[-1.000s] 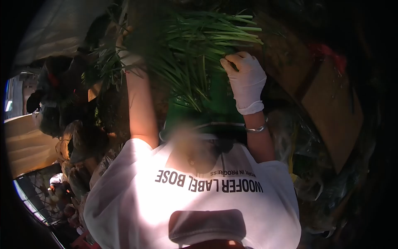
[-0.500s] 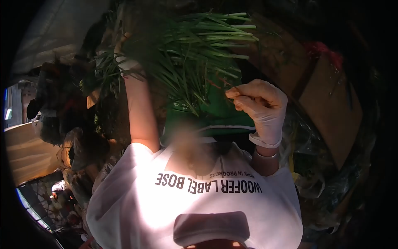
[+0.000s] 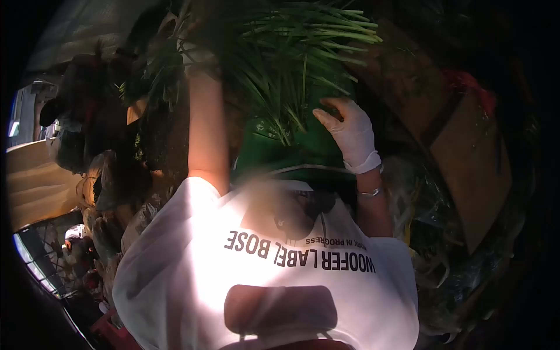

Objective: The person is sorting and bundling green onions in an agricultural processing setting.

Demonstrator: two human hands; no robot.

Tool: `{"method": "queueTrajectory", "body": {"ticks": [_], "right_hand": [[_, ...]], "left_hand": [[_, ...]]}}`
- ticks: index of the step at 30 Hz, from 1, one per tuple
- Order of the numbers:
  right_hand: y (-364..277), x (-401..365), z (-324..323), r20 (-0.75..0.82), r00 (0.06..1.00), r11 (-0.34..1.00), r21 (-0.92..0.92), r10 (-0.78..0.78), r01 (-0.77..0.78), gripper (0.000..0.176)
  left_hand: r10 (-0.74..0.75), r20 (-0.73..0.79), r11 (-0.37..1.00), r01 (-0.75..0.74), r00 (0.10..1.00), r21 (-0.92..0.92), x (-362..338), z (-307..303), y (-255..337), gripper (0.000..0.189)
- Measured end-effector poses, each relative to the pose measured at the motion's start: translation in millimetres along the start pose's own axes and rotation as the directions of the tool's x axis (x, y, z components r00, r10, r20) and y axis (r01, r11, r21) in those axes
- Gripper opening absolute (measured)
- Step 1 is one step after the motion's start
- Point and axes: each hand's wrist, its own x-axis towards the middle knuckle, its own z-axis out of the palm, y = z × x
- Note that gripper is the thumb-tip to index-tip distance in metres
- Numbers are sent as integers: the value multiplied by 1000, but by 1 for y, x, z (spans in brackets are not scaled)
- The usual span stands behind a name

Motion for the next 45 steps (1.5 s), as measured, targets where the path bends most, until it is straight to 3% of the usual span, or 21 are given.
{"method": "queueTrajectory", "body": {"ticks": [1, 3, 4, 6, 7, 9, 11, 13, 17, 20, 21, 22, 23, 25, 27, 29, 31, 34, 39, 42, 45], "right_hand": [[3, 8, 13, 23, 1000, 996, -90, -11, 13, 35], [16, 22, 41, 106, 994, 986, 168, -23, 5, 34], [21, 24, 43, 107, 994, 986, 167, -26, 7, 34], [27, 24, 43, 320, 938, 925, 299, 135, -235, 29], [31, 24, 44, 324, 937, 924, 301, 135, -237, 29], [34, 17, 33, 203, 950, 643, 700, 237, -310, 25], [34, 16, 19, 231, 921, 648, 657, 315, -386, 22], [41, 17, 11, 118, 901, 458, 829, 417, -320, 22], [82, 5, -47, -78, 882, 196, 980, 465, -16, 26], [152, -35, -87, -100, 867, 339, 937, 489, -83, 28], [162, -48, -87, -62, 841, 806, 329, 538, -491, 31], [166, -57, -88, -80, 803, 660, -524, 590, -537, 35], [131, -59, -78, -180, 865, 526, -730, 469, -437, 43], [73, -44, -55, -259, 890, 878, -206, 375, -431, 41], [29, -27, -19, -126, 986, 968, -213, 109, -135, 38], [11, -8, 24, -34, 992, 960, -256, -125, 112, 37], [10, 10, 58, -59, 923, 892, -288, -379, 348, 37], [10, 30, 70, -7, 869, 809, -370, -494, 457, 28], [23, 54, 53, -62, 889, 867, -263, -454, 424, 15], [16, 65, 26, -95, 967, 962, 122, -235, 245, 13], [3, 85, -13, -184, 948, 950, 128, -260, 285, 13]], "left_hand": [[6, -15, 1000, -6, 1000, -8, 0, 5, 0, 33], [19, -38, 1000, -20, 999, -20, 2, 8, 1, 34], [21, -48, 999, -22, 999, -25, 2, 9, 2, 34], [28, -62, 999, -30, 998, -27, 2, 11, 2, 34], [30, -65, 999, -32, 997, -24, 4, 9, 3, 34], [32, -75, 999, -34, 997, -23, 4, 9, 2, 34], [32, -82, 999, -34, 996, -25, 4, 6, 4, 35], [38, -88, 998, -42, 995, -39, 4, 6, 4, 35], [48, -102, 998, -52, 994, -38, 5, 4, 5, 36], [55, -118, 998, -59, 991, -34, 5, 2, 6, 36], [57, -123, 997, -62, 991, -38, 7, 1, 4, 36], [55, -128, 997, -60, 990, -37, 8, 1, 3, 36], [54, -129, 998, -59, 990, -31, 6, 1, 2, 36], [51, -136, 998, -56, 989, -37, 6, 3, -1, 37], [48, -136, 998, -53, 990, -27, -1, 10, -3, 37], [49, -144, 998, -54, 988, -27, 1, 5, -1, 37], [50, -145, 998, -54, 988, -23, 5, 8, -2, 37], [55, -151, 998, -60, 987, -24, 10, 10, -2, 38], [67, -171, 996, -75, 983, -42, 11, 4, -1, 39], [63, -193, 996, -74, 979, -54, 12, -2, -3, 39], [66, -213, 995, -80, 975, -57, 10, -6, -6, 39]]}}
